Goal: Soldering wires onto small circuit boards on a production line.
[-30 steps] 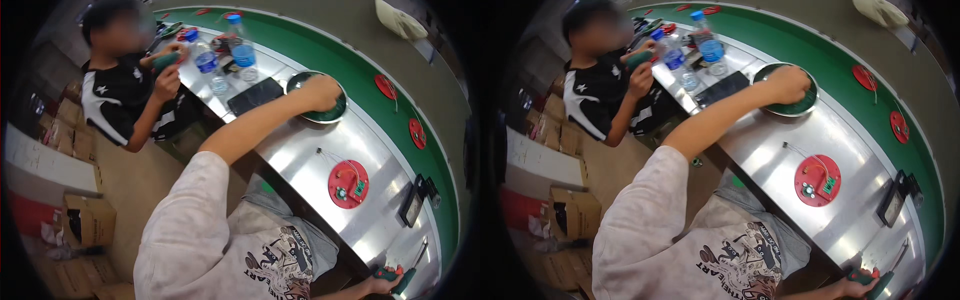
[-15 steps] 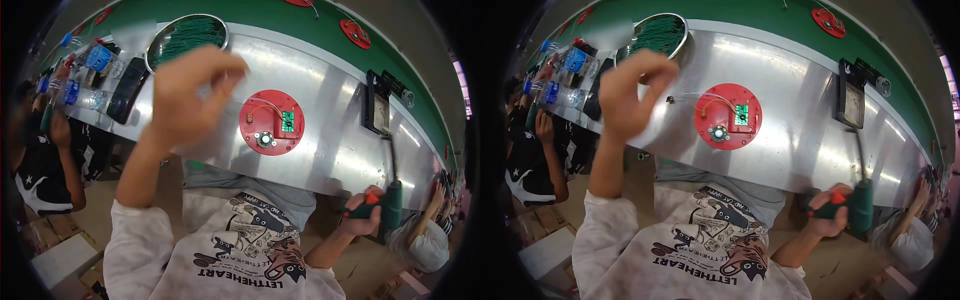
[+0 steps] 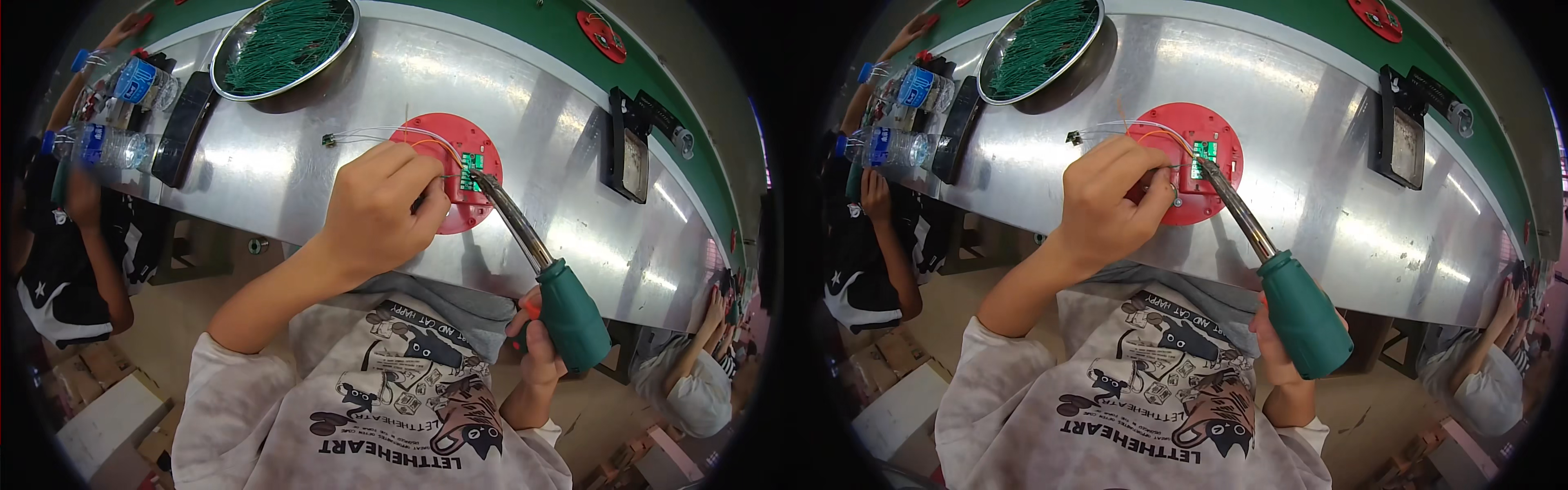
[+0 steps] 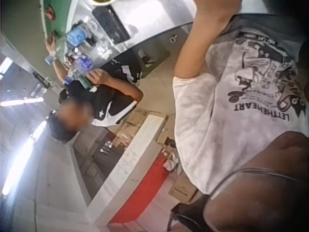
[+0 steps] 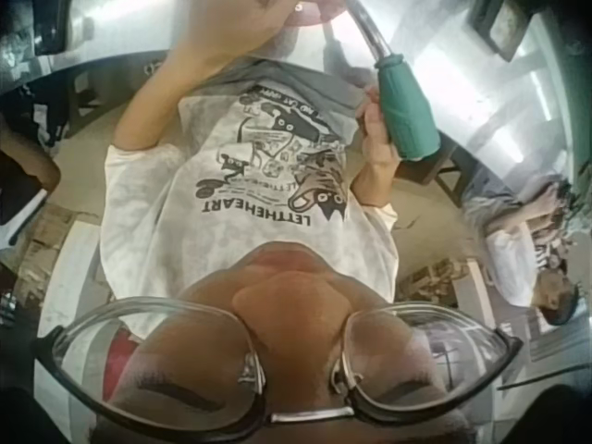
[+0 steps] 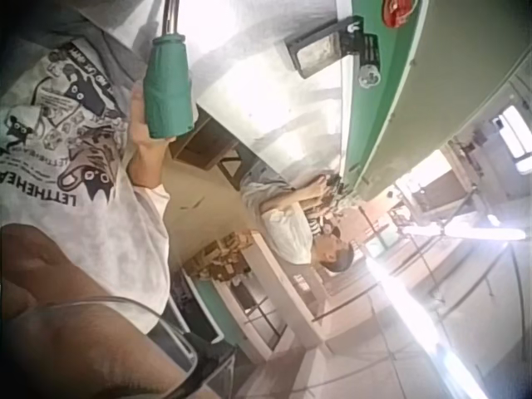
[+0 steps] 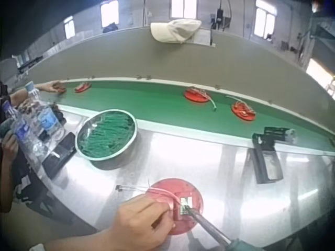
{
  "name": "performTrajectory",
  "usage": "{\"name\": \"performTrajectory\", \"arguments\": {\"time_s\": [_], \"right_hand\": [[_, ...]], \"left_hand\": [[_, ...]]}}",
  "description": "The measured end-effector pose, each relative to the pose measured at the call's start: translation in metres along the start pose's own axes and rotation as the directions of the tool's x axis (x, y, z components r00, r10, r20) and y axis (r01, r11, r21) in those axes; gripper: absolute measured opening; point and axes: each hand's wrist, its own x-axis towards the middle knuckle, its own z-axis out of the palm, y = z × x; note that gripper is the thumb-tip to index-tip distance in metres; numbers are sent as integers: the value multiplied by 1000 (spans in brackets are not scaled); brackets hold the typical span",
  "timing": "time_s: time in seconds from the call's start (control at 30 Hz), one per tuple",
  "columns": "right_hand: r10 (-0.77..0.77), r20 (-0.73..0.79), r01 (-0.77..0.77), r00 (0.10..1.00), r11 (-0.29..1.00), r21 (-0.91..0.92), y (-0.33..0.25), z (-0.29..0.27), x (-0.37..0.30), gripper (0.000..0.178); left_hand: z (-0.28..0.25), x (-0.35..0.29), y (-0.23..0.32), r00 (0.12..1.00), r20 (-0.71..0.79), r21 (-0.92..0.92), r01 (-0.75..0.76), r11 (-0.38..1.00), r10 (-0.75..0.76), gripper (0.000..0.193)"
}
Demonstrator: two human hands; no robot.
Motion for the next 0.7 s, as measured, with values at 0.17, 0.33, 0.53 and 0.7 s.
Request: {"name": "performTrajectory", "arguments": {"time_s": [0.17,0.33,0.53,0.7], "right_hand": [[-16,19,16,1000,1000,1,2,0,-1,46],[86,-30,-83,996,992,94,-2,10,-1,47],[103,-67,-95,992,989,111,-5,11,0,45],[154,-42,-145,987,977,158,-12,8,4,39]], "left_hand": [[-1,-1,0,1000,-4,35,-29,999,29,12],[2,-2,-3,999,-17,45,-41,998,42,12],[2,-2,-4,999,-21,47,-45,998,46,12],[2,-3,-3,999,-8,44,-45,998,45,12]]}}
